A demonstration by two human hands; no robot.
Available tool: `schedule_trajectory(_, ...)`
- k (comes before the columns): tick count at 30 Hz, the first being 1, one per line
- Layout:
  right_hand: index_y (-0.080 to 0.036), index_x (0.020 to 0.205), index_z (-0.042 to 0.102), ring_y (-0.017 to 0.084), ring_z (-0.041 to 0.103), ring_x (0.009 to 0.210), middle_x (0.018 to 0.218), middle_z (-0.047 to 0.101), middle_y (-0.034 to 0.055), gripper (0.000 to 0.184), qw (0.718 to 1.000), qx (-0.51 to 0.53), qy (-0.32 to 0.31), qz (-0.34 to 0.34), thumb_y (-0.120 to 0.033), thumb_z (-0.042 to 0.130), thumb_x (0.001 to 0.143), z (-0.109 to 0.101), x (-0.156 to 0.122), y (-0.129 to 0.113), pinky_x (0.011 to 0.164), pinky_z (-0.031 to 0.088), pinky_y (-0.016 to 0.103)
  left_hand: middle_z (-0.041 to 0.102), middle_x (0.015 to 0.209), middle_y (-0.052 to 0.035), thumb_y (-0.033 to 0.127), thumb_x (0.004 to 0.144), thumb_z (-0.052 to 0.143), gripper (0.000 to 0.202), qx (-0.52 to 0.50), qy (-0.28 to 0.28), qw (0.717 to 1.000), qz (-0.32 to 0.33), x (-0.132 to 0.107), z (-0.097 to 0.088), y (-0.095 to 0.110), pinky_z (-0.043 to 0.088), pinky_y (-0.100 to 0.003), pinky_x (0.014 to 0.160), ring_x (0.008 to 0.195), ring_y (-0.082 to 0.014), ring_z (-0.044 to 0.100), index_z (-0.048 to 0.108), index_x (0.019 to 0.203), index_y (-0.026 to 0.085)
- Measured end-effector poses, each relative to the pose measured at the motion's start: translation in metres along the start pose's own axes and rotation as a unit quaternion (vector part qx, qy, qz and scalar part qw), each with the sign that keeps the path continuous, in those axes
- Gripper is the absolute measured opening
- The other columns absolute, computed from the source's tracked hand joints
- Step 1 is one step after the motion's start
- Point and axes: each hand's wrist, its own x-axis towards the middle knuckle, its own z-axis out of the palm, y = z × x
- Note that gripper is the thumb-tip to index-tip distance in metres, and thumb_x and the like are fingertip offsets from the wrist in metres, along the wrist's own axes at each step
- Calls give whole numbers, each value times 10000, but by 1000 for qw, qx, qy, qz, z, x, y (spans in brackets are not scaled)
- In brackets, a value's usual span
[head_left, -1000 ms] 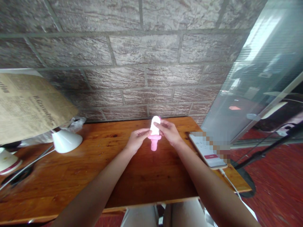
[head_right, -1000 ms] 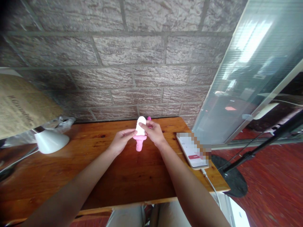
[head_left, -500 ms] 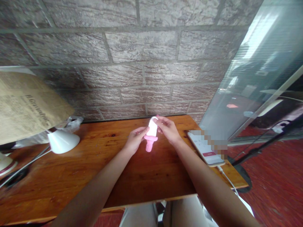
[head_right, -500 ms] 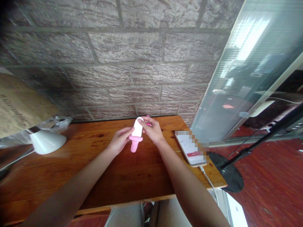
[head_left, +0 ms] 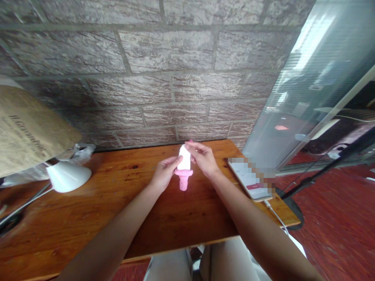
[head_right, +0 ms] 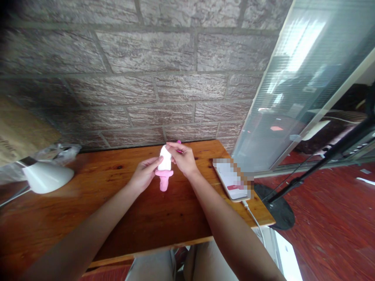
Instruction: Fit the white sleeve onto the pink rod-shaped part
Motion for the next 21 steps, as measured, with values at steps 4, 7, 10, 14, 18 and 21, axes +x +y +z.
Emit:
schedule_trajectory(4, -193, 895, 746, 67, 411, 470, 605, 597, -27, 383, 1000, 12, -5, 20, -474, 794, 640, -1, 0, -2, 441, 314, 229, 637, 658, -12, 411, 730, 764, 275, -17, -17, 999, -27, -2, 3, 7, 421, -254, 640, 616, -118, 534, 727, 720, 138)
schedule_trajectory(7, -180, 861, 748, 67, 410, 476, 615, 605, -17, 370, 999, 16, -16, 30, -470, 800, 636, -2, 0, -1, 453, 320, 235, 621, 650, -9, 436, 727, 760, 301, -31, -26, 998, -43, -3, 5, 9, 402, -244, 601, 588, -108, 504, 725, 735, 138)
schedule_trajectory(10, -178, 848, 742, 68, 414, 478, 601, 595, -20, 383, 999, 14, -30, 41, -482, 805, 623, -1, -1, 1, 456, 310, 232, 616, 655, -11, 471, 751, 728, 336, 1, 3, 1000, -25, -3, 4, 7, 368, -232, 568, 585, -102, 487, 729, 760, 136)
schedule_trajectory(14, -158, 737, 697, 49, 333, 431, 494, 476, -56, 405, 997, 12, -44, 62, -544, 778, 643, -1, -1, 0, 426, 223, 228, 563, 599, 17, 490, 751, 717, 348, 65, 33, 997, -5, -2, 1, 3, 318, -226, 527, 548, -91, 444, 704, 707, 145)
schedule_trajectory(18, -147, 629, 632, 38, 270, 426, 460, 407, -74, 418, 995, 21, -53, 83, -530, 801, 620, -5, 1, -2, 427, 166, 237, 525, 576, 32, 497, 754, 707, 364, 115, 34, 993, 20, -3, -1, 3, 302, -223, 517, 540, -89, 430, 659, 659, 149)
schedule_trajectory(21, -138, 656, 651, 31, 272, 439, 481, 423, -72, 394, 994, 29, -60, 85, -490, 820, 604, -6, 1, -2, 439, 160, 231, 507, 557, 36, 498, 758, 697, 375, 140, 36, 989, 29, -4, -1, 4, 303, -223, 512, 533, -91, 430, 638, 633, 150)
